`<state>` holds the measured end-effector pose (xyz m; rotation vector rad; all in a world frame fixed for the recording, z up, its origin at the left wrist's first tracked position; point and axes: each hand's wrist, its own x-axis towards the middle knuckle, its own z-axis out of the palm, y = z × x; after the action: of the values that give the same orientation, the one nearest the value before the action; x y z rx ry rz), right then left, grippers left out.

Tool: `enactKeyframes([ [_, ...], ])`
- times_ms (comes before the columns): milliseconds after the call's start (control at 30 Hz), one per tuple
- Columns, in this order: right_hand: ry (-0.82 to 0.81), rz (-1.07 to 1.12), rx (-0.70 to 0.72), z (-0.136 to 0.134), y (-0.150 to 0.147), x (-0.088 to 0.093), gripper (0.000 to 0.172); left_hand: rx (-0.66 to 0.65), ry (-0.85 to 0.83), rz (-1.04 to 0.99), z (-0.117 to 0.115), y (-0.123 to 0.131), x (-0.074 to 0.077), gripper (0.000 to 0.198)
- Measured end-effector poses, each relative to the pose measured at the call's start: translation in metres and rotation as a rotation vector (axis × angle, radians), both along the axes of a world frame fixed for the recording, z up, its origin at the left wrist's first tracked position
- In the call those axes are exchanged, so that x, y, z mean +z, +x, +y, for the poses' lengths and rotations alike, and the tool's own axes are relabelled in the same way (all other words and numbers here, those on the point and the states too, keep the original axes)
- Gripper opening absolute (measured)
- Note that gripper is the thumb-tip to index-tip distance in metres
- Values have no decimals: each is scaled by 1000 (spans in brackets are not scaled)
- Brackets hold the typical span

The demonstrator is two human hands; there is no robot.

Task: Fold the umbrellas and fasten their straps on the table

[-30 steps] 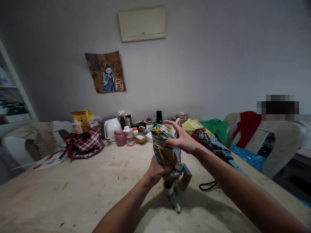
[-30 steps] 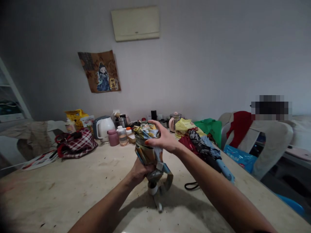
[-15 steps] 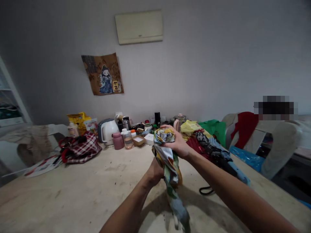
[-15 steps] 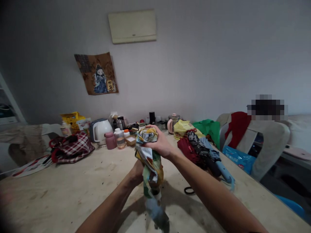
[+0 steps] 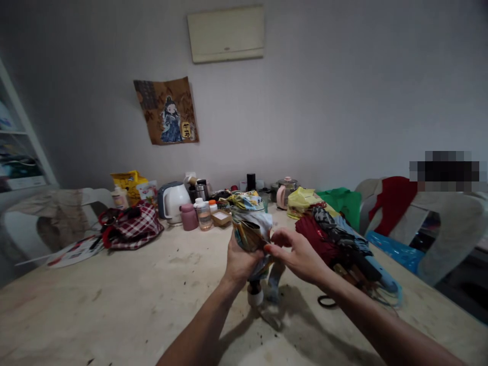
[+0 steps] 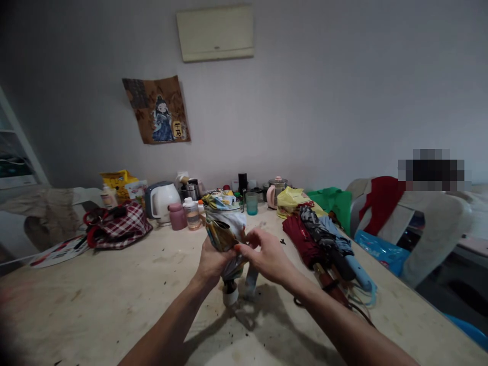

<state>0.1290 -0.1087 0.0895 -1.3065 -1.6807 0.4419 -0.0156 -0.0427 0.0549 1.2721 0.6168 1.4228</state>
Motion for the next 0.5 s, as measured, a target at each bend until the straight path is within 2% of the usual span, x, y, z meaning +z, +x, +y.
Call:
enactKeyframes([
  [67, -119, 0, 182, 7, 10, -3, 34, 19, 20, 27, 1, 2, -2, 56],
  [100, -125, -4, 223, 10, 15, -3, 35, 19, 7, 28, 1, 3, -3, 55],
  [200, -43, -2, 186, 17, 29, -1, 38, -33, -43, 19, -4, 4, 1, 52],
  [267, 13, 45, 167, 20, 35, -1, 41, -156, -92, -2, -10, 2, 5, 51],
  [367, 28, 176, 214, 28, 36, -7, 44, -353, -196, -77, -15, -1, 7, 50],
  [500, -131, 438, 338, 44, 31, -19, 46, -552, -242, -192, -12, -5, -5, 47],
])
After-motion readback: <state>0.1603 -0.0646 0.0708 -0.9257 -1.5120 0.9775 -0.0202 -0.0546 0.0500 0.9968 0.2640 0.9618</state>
